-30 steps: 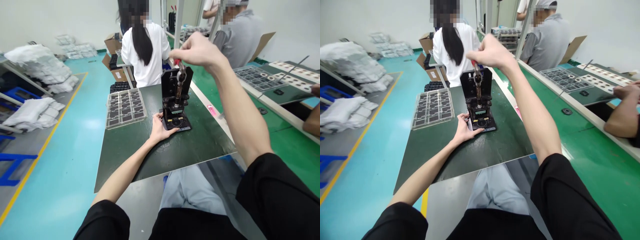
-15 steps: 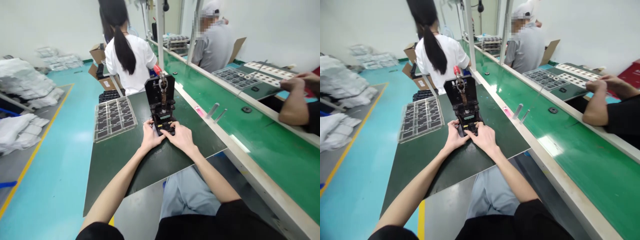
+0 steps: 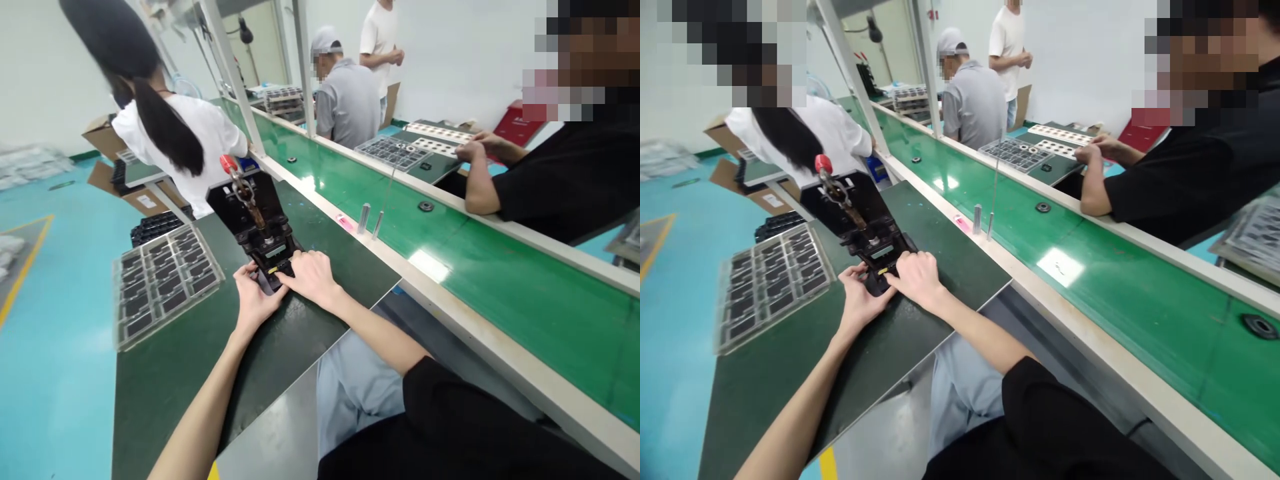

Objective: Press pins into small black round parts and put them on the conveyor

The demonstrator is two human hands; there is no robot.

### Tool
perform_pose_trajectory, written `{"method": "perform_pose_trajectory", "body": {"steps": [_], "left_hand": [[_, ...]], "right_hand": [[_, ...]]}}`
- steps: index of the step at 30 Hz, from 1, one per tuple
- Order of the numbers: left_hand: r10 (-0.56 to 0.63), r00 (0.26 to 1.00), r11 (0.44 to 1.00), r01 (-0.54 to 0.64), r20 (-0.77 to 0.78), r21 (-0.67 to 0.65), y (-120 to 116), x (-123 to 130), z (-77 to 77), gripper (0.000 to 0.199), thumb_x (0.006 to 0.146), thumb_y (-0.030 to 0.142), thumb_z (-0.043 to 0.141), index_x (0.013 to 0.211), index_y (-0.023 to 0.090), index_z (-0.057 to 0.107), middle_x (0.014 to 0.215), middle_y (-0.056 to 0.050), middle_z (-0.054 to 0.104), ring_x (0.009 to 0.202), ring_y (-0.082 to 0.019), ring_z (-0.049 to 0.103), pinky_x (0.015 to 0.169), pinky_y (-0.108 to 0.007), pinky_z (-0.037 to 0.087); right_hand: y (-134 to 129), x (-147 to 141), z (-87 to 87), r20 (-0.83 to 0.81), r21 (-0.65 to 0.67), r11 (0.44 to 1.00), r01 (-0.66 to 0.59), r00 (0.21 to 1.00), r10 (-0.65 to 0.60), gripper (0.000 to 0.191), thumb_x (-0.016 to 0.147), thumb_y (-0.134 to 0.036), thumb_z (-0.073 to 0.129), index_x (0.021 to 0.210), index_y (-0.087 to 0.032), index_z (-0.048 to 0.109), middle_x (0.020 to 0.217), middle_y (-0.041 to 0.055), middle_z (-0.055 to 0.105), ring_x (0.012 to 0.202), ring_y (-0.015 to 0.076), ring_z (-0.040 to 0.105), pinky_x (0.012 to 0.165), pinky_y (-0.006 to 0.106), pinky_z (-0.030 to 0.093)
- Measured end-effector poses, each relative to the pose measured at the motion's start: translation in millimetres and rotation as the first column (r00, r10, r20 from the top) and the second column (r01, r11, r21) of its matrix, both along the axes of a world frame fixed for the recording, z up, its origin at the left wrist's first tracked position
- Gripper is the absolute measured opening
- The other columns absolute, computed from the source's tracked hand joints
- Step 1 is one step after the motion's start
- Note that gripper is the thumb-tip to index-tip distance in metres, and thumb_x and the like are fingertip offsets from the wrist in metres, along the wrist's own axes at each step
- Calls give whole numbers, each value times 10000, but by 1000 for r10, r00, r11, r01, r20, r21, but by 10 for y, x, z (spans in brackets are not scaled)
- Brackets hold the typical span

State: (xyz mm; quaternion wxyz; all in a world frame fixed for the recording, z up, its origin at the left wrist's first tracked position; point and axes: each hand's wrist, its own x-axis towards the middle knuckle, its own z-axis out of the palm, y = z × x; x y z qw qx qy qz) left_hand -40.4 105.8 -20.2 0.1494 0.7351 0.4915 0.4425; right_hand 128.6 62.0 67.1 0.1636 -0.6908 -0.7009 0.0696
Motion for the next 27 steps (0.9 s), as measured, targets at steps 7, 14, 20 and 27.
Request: {"method": "perform_pose_trajectory", "body": {"steps": [7, 14, 20, 27], "left_hand": [[-1, 1000, 999, 1, -22, -33, -7, -40, 40, 836, 624, 640, 831, 1148, 226, 329, 1211, -109, 403, 1171, -327, 561, 1030, -585, 513], [27, 998, 1000, -27, -56, 6, -19, -52, 59, 840, 614, 668, 836, 1139, 214, 363, 1203, -114, 403, 1122, -324, 554, 1009, -595, 516], [36, 997, 999, -37, -73, -6, -24, -32, 65, 861, 614, 713, 804, 1152, 197, 372, 1188, -121, 398, 1136, -355, 541, 993, -622, 521], [54, 997, 999, -54, -55, -3, -36, -18, 74, 865, 584, 709, 819, 1143, 215, 381, 1172, -95, 429, 1096, -333, 561, 982, -605, 533]], "right_hand": [[-720, 466, -66, -311, 144, 986, 86, 950, -38, 454, 862, -620, 710, 1059, -211, 724, 966, 69, 793, 905, 253, 760, 805, 330, 565], [-1505, 2019, -94, -213, 54, 891, 451, 877, -431, 465, 817, -698, 661, 957, -270, 778, 641, 22, 689, 570, 245, 662, 514, 329, 451], [-519, 3091, -27, 92, 9, 778, 628, 774, -626, 480, 861, -584, 665, 1048, -160, 791, 887, 138, 770, 872, 317, 721, 681, 356, 486], [622, 3203, -126, 178, -32, 807, 590, 798, -576, 482, 966, -474, 601, 1095, -32, 745, 1160, 305, 720, 1063, 352, 666, 833, 372, 457]]}}
